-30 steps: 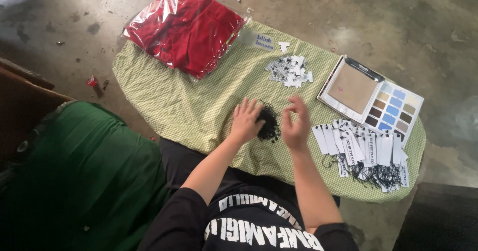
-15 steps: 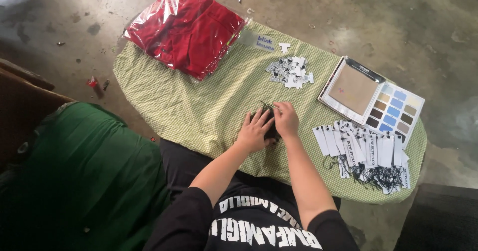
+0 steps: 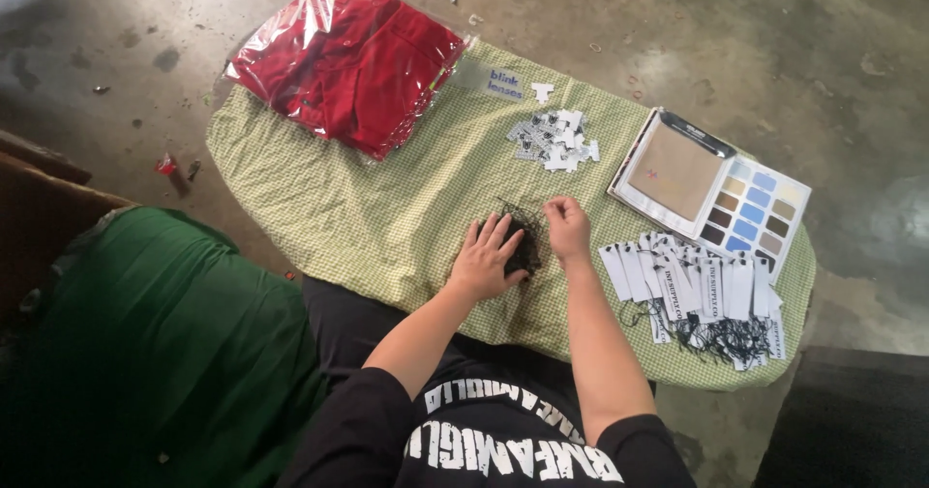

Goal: Sorting and organizing garment labels and elastic loops on a table in preparation for finishing.

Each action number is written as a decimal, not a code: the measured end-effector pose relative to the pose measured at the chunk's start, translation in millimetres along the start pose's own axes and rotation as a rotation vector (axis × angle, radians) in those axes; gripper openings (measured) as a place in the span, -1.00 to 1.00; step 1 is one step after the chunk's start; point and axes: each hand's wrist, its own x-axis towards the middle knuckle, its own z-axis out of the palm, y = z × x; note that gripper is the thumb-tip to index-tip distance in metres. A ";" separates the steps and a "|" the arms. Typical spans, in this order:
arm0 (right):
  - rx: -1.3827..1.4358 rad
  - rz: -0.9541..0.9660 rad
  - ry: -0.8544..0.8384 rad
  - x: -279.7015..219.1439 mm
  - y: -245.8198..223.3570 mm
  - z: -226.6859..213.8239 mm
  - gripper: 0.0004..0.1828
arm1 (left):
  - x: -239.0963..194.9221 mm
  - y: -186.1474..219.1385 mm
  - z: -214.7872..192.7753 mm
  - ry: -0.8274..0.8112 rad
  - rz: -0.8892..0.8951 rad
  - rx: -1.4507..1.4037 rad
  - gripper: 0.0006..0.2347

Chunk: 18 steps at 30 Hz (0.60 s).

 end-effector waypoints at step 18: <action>-0.404 -0.193 -0.421 -71.9 -85.0 -48.2 -0.83 | 28.9 18.6 -0.1 0.238 -0.082 -0.474 -0.58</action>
